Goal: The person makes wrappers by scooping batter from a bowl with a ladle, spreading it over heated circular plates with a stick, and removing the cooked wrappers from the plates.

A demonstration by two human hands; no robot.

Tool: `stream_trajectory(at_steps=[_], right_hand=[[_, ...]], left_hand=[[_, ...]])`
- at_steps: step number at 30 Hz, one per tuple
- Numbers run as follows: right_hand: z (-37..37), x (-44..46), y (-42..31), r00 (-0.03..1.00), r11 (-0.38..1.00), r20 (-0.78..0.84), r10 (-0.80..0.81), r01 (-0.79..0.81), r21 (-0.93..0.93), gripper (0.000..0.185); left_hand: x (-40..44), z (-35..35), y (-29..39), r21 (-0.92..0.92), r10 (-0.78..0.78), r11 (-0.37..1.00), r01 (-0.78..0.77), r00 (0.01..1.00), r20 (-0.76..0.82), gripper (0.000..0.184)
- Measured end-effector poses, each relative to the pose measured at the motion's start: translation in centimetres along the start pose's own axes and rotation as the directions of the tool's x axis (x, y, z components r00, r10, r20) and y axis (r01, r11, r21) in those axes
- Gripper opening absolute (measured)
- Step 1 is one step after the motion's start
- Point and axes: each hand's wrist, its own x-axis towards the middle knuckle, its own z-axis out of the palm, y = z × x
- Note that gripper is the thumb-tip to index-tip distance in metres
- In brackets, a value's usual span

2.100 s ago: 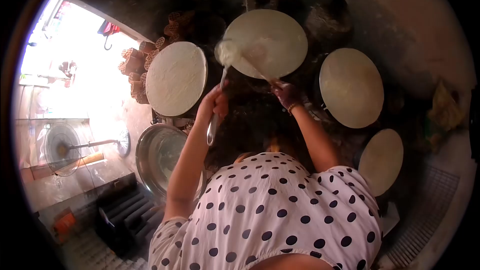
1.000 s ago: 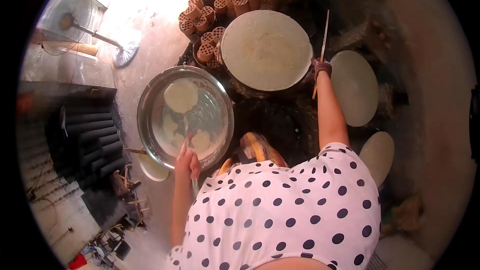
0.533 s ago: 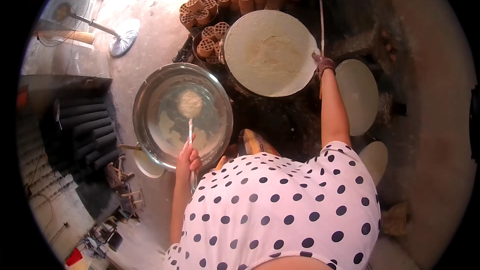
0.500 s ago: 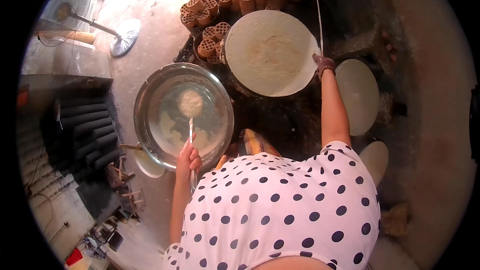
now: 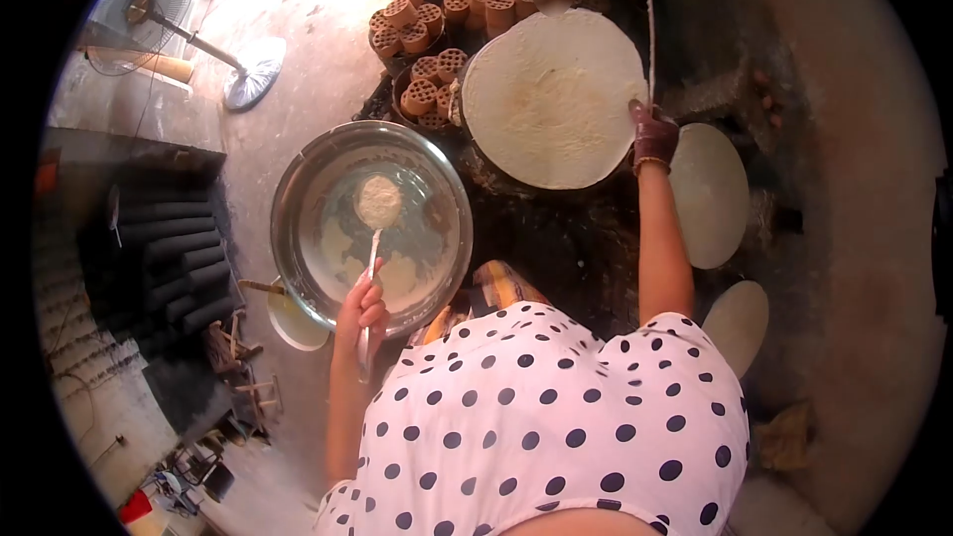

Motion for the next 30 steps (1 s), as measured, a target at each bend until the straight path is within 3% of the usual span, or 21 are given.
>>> stream_trajectory(at_steps=[1,2,5,6,8,9,10,11,12,16,18,19,21,22,23,25,26,27,28,29,30], right_hand=[[-1.8,-1.2,-3.8,0.994,0.987,0.056,0.091,-0.097,0.126,0.034],[-2.2,-0.3,-3.5,0.999,0.973,0.023,0.033,-0.037,0.227,0.032],[-4.0,3.5,0.0,0.92,0.877,0.176,0.35,-0.387,0.283,0.03],[-4.7,3.1,1.6,0.883,0.841,0.251,0.396,-0.458,0.287,0.029],[-4.0,0.1,5.1,0.834,0.825,0.218,0.506,-0.542,0.159,0.044],[-3.1,-2.0,8.2,0.831,0.845,0.222,0.51,-0.532,0.051,0.047],[0.4,-2.6,17.3,0.866,0.87,0.087,0.492,-0.493,-0.013,0.045],[0.1,-7.3,15.8,0.88,0.876,-0.03,0.475,-0.475,-0.085,0.048],[-1.8,-14.2,8.8,0.834,0.743,-0.001,0.551,-0.491,0.454,0.034],[-6.0,-28.0,6.7,0.513,0.409,0.051,0.857,-0.737,0.539,0.026],[-10.0,-36.9,6.9,0.63,0.354,-0.002,0.777,-0.434,0.829,0.023],[-12.9,-41.0,6.4,0.602,0.321,-0.046,0.797,-0.358,0.877,0.02],[-19.6,-50.6,6.9,0.481,0.28,-0.065,0.874,-0.392,0.876,0.02],[-22.5,-55.4,8.7,0.472,0.312,-0.107,0.875,-0.381,0.87,0.02],[-25.0,-57.5,10.3,0.428,0.344,-0.2,0.881,-0.291,0.893,0.019],[-31.3,-69.1,11.9,0.301,0.417,-0.344,0.889,-0.226,0.88,0.021],[-34.9,-76.1,14.1,0.239,0.491,-0.434,0.869,-0.301,0.817,0.024],[-38.4,-83.2,16.1,0.205,0.549,-0.528,0.825,-0.513,0.66,0.029],[-42.2,-91.3,17.7,0.25,0.461,-0.636,0.73,-0.868,0.188,0.035],[-45.8,-99.0,18.1,0.364,0.02,-0.693,0.622,-0.892,-0.451,0.042],[-48.8,-103.3,15.7,0.443,-0.281,-0.701,0.558,-0.694,-0.662,0.049]], left_hand=[[-0.5,-0.1,0.5,-0.172,-0.015,0.985,0.022,0.999,0.04,0.036],[-1.5,0.1,1.0,-0.171,-0.005,0.985,0.012,0.999,0.038,0.036],[-5.1,1.5,2.7,0.339,0.271,0.902,-0.267,0.962,0.035,0.042],[-5.4,1.5,3.0,0.344,0.292,0.893,-0.289,0.955,0.047,0.042],[-5.6,1.2,3.3,0.547,0.332,0.784,-0.293,0.943,0.03,0.044],[-5.2,1.5,3.5,0.593,0.295,0.769,-0.24,0.956,0.004,0.043],[-4.7,0.8,3.7,0.524,0.223,0.821,-0.226,0.972,0.07,0.045],[-3.3,-0.9,3.9,0.437,0.122,0.884,-0.166,0.984,0.127,0.041],[-2.2,-2.0,3.9,0.398,0.018,0.915,-0.069,0.991,0.13,0.037],[-0.2,-4.3,2.7,0.487,-0.196,0.87,0.074,0.959,0.206,0.031],[-0.3,-3.1,1.1,0.602,-0.312,0.784,0.151,0.934,0.172,0.024],[0.7,-3.8,0.8,0.726,-0.351,0.674,0.134,0.923,0.156,0.018],[-0.3,-3.0,-1.3,0.816,-0.462,0.557,0.152,0.874,0.152,0.02],[-1.0,-2.5,-2.7,0.853,-0.536,0.495,0.166,0.831,0.15,0.039],[1.4,-1.0,-4.6,0.827,-0.589,0.523,0.205,0.788,0.177,0.04],[0.5,-1.5,-9.2,0.892,-0.716,0.402,0.206,0.678,0.166,0.036],[-0.9,-1.8,-12.3,0.917,-0.749,0.337,0.212,0.651,0.125,0.035],[-2.0,-2.1,-15.5,0.94,-0.777,0.28,0.196,0.622,0.102,0.032],[-3.3,-2.9,-18.4,0.953,-0.808,0.23,0.197,0.584,0.075,0.032],[-4.9,-3.8,-21.5,0.968,-0.847,0.165,0.191,0.53,0.039,0.034],[-4.8,-1.6,-20.2,0.978,-0.88,0.107,0.18,0.475,0.008,0.037]])
